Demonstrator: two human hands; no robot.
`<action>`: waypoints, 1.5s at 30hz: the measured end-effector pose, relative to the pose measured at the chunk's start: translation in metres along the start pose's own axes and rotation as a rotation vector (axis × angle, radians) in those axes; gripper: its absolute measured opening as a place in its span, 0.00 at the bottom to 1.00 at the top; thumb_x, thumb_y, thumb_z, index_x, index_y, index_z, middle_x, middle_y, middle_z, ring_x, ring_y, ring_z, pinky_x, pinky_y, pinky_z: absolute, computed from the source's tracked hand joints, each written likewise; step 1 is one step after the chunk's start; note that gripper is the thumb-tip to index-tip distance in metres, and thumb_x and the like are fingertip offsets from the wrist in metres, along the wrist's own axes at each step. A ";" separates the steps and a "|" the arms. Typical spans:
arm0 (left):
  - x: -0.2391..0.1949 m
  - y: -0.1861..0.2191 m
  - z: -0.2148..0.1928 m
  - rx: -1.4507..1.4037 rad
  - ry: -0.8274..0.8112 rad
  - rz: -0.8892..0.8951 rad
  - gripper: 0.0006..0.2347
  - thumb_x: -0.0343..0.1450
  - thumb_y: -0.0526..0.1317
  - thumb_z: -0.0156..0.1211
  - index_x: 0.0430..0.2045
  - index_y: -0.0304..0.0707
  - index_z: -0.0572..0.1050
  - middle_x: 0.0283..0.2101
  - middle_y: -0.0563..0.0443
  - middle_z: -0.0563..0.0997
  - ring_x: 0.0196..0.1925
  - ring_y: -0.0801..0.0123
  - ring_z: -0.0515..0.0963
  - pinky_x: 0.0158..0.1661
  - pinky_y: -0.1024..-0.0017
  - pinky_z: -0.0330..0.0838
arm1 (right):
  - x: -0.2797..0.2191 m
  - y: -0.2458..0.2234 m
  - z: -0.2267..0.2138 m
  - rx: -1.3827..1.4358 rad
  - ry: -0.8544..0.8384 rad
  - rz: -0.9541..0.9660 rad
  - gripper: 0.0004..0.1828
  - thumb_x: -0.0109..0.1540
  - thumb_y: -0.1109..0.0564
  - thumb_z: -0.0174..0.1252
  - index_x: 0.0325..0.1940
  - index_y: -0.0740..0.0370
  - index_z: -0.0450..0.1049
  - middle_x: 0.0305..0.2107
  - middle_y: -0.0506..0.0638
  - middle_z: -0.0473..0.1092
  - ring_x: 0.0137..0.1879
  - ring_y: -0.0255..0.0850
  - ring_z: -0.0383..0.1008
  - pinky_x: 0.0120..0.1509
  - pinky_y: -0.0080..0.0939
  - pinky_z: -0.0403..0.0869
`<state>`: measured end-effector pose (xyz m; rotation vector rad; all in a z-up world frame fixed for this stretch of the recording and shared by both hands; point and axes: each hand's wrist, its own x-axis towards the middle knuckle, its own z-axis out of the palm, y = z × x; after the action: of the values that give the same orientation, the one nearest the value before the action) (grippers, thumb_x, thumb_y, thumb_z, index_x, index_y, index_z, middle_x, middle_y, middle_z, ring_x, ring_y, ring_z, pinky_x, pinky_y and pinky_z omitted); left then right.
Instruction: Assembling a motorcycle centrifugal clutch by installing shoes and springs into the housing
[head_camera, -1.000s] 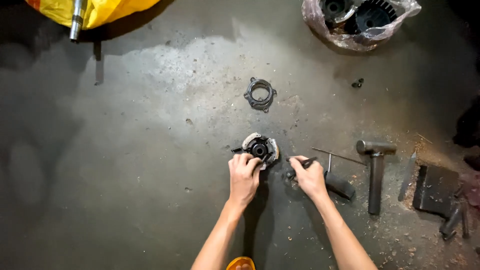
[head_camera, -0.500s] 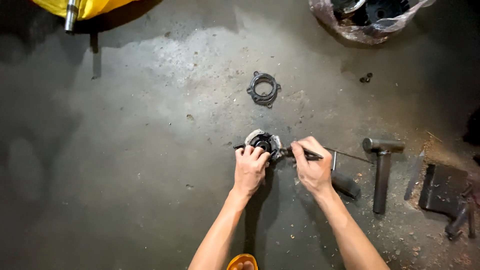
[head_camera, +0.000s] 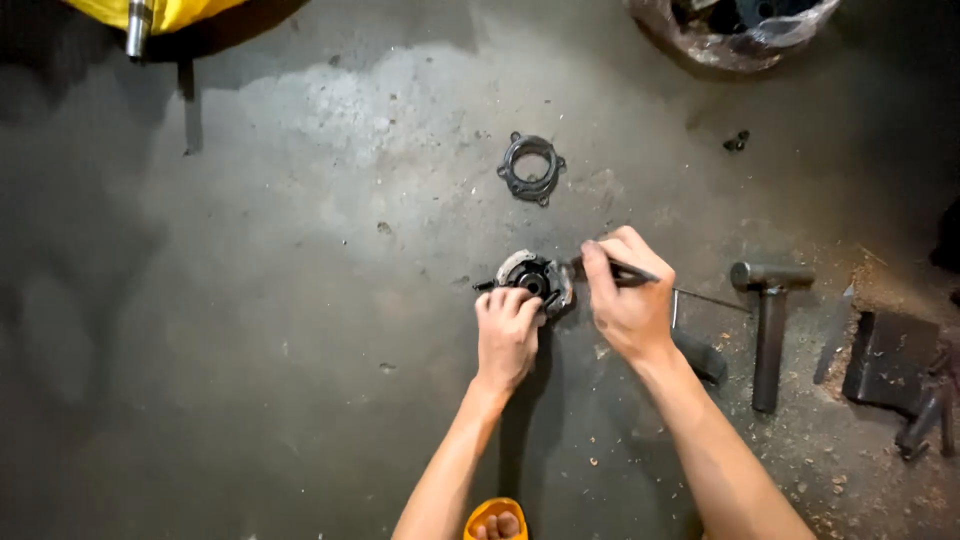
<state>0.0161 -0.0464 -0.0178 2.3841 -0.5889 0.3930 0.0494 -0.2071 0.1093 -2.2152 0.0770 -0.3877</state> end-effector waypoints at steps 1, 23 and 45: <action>0.000 0.006 -0.009 -0.038 0.061 -0.071 0.01 0.73 0.37 0.61 0.33 0.46 0.76 0.39 0.55 0.74 0.43 0.62 0.75 0.48 0.63 0.65 | -0.002 0.008 0.000 -0.011 -0.015 0.084 0.19 0.71 0.56 0.56 0.24 0.59 0.73 0.20 0.51 0.69 0.27 0.42 0.70 0.35 0.38 0.68; -0.022 -0.042 -0.004 0.147 -0.112 -0.431 0.21 0.66 0.37 0.68 0.55 0.40 0.73 0.49 0.46 0.71 0.49 0.55 0.72 0.43 0.60 0.70 | -0.027 0.020 0.016 0.066 -0.072 -0.114 0.09 0.69 0.55 0.58 0.35 0.56 0.79 0.32 0.51 0.75 0.36 0.48 0.76 0.43 0.41 0.74; -0.023 0.040 -0.018 -0.888 0.208 -0.981 0.06 0.72 0.28 0.57 0.41 0.27 0.75 0.53 0.30 0.80 0.52 0.52 0.83 0.53 0.60 0.76 | -0.031 0.082 0.044 -0.057 -0.325 0.690 0.13 0.59 0.51 0.60 0.43 0.55 0.84 0.34 0.60 0.79 0.47 0.57 0.80 0.52 0.58 0.74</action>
<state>-0.0262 -0.0547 0.0069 1.4765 0.4566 -0.0746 0.0396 -0.2196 0.0123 -2.1188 0.6572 0.3558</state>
